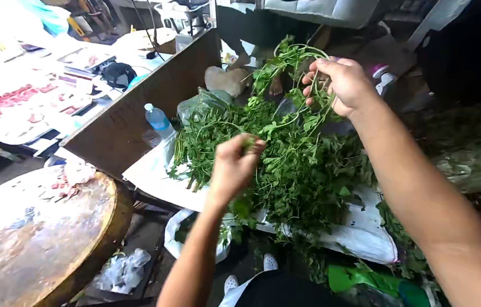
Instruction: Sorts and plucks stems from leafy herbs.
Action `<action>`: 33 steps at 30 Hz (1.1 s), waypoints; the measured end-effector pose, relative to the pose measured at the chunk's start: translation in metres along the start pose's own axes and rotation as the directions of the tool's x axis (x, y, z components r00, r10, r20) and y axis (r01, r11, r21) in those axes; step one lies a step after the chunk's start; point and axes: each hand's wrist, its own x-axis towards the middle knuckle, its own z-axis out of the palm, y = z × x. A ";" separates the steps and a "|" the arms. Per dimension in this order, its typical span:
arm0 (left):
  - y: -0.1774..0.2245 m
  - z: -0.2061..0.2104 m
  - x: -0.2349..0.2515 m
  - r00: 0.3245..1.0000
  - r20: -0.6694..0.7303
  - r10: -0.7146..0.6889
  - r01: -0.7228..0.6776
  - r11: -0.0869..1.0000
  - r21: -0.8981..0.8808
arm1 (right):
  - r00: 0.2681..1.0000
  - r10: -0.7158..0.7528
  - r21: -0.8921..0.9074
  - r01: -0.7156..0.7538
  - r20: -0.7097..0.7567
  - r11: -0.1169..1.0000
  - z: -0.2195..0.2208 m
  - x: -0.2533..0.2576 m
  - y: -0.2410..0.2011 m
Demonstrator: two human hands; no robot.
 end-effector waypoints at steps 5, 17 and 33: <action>-0.013 0.093 -0.034 0.991 -0.131 -0.042 0.042 0.999 0.001 | 0.989 0.058 0.211 -0.028 -0.136 0.977 -0.003 -0.009 0.026; -0.065 0.011 0.003 0.929 0.150 -0.338 0.349 0.935 -0.057 | 0.982 0.186 -0.107 -0.189 -0.038 0.976 -0.084 -0.008 0.110; -0.043 -0.199 0.052 0.819 -0.231 -0.525 0.561 0.649 0.514 | 0.709 0.405 -0.015 -0.505 -0.577 0.863 -0.270 -0.037 0.301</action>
